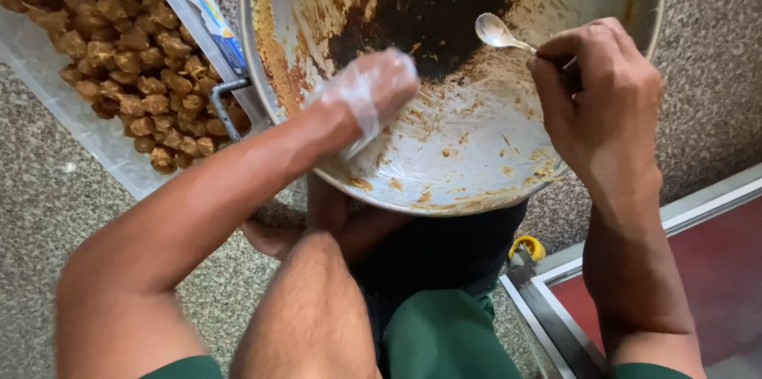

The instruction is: Shaping dough into small balls using a spoon for portioning and hands for rolling before placing them in a storage container.

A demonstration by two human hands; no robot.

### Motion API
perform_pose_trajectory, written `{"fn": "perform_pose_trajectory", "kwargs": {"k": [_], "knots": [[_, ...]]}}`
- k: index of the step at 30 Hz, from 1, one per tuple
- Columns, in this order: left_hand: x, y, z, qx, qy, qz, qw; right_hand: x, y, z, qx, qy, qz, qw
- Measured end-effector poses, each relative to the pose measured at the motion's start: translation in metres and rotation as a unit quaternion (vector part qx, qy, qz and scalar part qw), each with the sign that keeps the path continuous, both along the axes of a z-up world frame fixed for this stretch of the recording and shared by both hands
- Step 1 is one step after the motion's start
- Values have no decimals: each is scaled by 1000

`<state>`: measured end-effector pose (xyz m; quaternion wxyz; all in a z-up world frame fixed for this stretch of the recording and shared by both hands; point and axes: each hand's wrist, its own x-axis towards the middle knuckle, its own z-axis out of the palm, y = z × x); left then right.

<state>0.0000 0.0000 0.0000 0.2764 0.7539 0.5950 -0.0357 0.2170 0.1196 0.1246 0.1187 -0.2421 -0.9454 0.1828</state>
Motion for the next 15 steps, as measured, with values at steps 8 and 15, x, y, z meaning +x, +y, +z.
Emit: {"fn": "perform_pose_trajectory", "kwargs": {"k": [8, 15], "knots": [[24, -57, 52, -215, -223, 145, 940, 1, -2, -4, -3, -5, 5, 1000], [26, -50, 80, -329, -301, 224, 867, 3, -2, -3, 0, -3, 9, 1000]]}}
